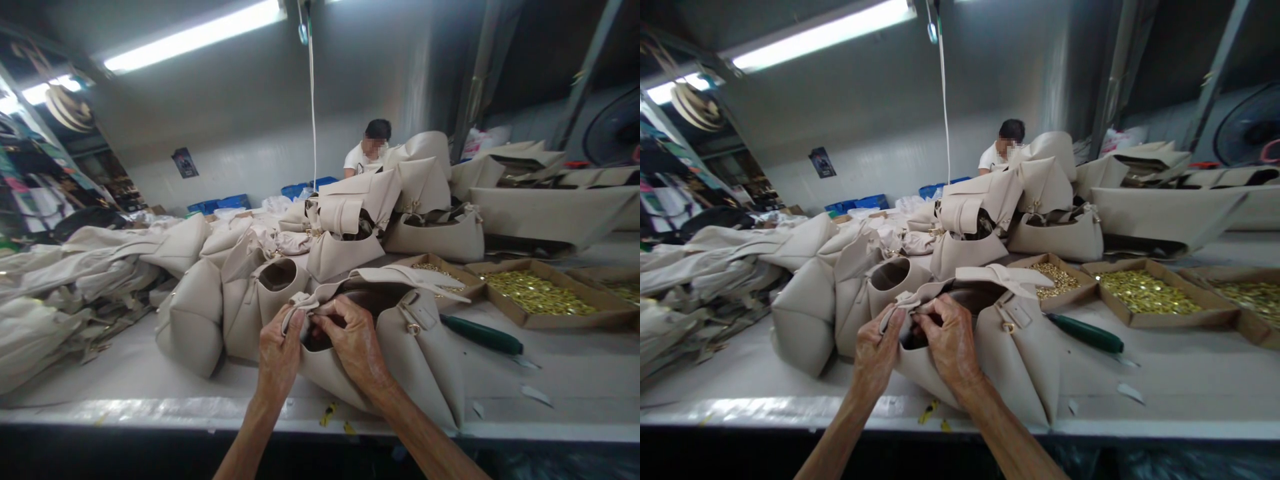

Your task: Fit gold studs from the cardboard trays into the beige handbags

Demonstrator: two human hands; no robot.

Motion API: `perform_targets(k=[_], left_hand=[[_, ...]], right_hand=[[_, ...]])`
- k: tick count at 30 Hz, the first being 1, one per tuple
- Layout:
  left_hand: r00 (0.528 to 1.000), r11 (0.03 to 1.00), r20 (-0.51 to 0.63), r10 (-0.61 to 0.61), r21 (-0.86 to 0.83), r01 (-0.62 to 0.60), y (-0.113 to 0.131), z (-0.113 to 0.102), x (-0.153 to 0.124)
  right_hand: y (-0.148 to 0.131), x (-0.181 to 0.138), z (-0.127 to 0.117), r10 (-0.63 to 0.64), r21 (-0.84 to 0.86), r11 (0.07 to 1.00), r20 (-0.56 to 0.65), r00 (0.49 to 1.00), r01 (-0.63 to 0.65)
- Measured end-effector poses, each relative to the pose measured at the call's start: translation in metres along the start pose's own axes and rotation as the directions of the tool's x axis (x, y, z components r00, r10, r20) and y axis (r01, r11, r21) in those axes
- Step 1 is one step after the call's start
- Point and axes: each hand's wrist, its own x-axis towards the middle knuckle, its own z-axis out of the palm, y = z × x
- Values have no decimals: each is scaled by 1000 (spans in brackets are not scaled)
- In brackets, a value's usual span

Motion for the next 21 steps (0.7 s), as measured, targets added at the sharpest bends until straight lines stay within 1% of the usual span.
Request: perform_targets(k=[2,5,8,11,15,21], left_hand=[[1000,1000,-6,13,9,-13,-1,1,0],[1000,999,-14,26,19,-26,-1,2,0],[999,999,-19,45,32,-44,-1,2,-1],[998,998,-5,59,27,-58,0,1,-3],[998,997,-22,57,46,-56,0,2,-4],[999,998,0,49,37,-49,-2,3,-2]], right_hand=[[-1,0,1,46,37,998,-5,999,-46],[-2,1,3,153,118,981,22,988,-154],[-2,2,4,214,125,968,41,976,-218],[-2,1,5,235,70,970,9,972,-235],[-2,-1,6,230,14,973,-21,973,-230],[0,-1,6,258,47,965,-24,966,-257]])
